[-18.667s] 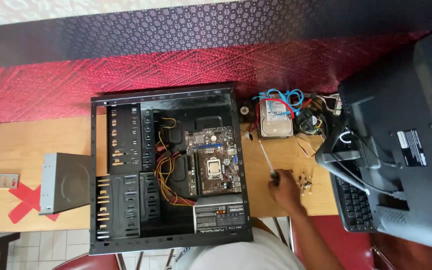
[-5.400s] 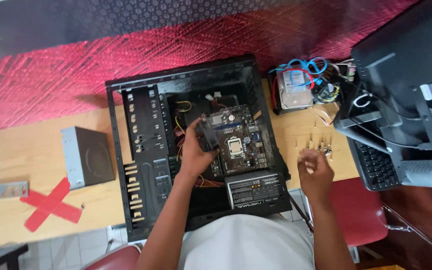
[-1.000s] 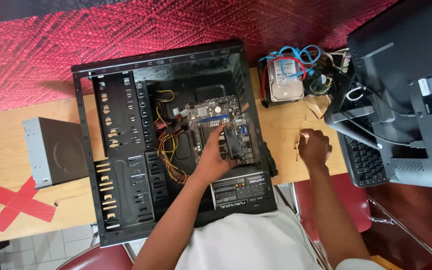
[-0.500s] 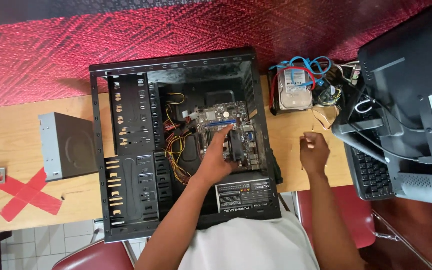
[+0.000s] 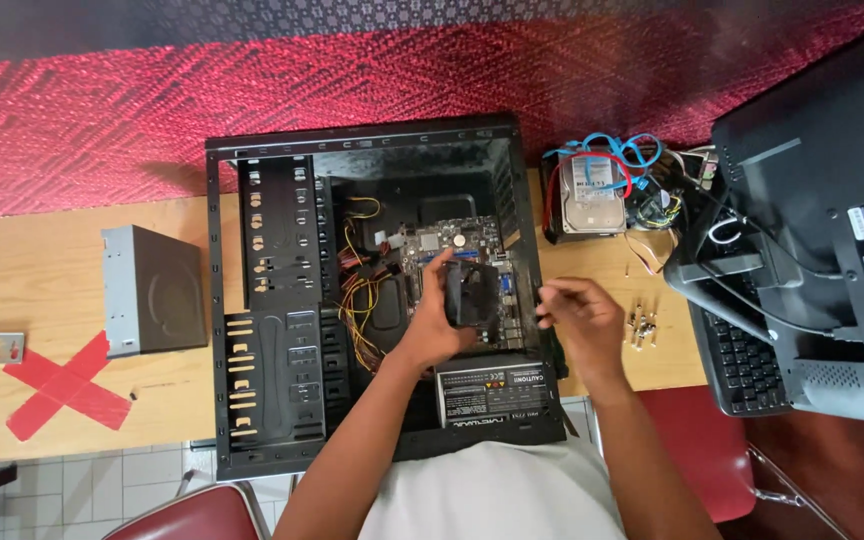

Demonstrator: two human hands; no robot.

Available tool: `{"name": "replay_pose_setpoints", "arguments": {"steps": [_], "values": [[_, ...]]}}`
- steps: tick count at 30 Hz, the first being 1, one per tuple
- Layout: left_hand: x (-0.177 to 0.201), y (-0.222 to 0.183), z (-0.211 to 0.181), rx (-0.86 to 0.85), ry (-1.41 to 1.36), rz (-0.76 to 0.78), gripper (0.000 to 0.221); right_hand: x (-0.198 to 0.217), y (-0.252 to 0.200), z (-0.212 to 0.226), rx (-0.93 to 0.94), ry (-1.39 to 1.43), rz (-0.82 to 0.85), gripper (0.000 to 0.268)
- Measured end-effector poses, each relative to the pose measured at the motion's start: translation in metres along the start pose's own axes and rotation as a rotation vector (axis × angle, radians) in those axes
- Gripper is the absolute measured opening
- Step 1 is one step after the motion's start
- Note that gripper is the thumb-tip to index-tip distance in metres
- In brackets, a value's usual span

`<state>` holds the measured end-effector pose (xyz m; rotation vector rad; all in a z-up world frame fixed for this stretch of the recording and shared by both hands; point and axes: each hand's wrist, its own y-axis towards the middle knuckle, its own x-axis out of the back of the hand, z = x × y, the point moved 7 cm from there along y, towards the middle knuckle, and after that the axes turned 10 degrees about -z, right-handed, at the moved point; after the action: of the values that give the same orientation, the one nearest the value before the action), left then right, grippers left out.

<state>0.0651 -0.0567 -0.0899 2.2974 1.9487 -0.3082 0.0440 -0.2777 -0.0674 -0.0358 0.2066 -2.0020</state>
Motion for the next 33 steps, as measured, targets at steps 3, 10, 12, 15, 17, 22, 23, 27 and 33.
{"name": "replay_pose_setpoints", "arguments": {"steps": [3, 10, 12, 15, 17, 22, 23, 27, 33], "values": [[0.004, 0.004, 0.005, -0.022, -0.033, 0.009, 0.110, -0.010, -0.007, 0.007, 0.002, -0.043, -0.005, 0.020], [-0.002, 0.004, 0.006, -0.013, -0.082, 0.092, 0.110, -0.014, -0.011, -0.002, 0.164, -0.313, 0.007, 0.017], [-0.006, 0.003, 0.002, -0.008, -0.087, 0.093, 0.109, -0.012, -0.010, -0.001, 0.173, -0.313, 0.005, 0.018], [-0.005, 0.005, 0.005, 0.002, -0.081, 0.084, 0.109, -0.013, -0.009, -0.003, 0.192, -0.304, -0.007, 0.018], [-0.004, 0.004, 0.006, 0.005, -0.071, 0.076, 0.111, -0.015, -0.011, -0.002, 0.204, -0.296, -0.018, 0.017], [-0.005, 0.000, 0.000, 0.051, 0.011, 0.036, 0.110, -0.018, -0.016, 0.009, 0.221, -0.276, -0.084, 0.018], [-0.006, 0.000, -0.002, 0.051, 0.010, 0.033, 0.110, -0.018, -0.016, 0.008, 0.220, -0.277, -0.080, 0.018], [-0.005, -0.001, -0.010, 0.116, 0.132, -0.018, 0.111, -0.019, -0.017, 0.009, 0.209, -0.281, -0.082, 0.017], [-0.003, 0.003, -0.017, 0.106, 0.293, -0.015, 0.109, -0.017, -0.015, 0.003, 0.187, -0.289, -0.086, 0.016]]}}
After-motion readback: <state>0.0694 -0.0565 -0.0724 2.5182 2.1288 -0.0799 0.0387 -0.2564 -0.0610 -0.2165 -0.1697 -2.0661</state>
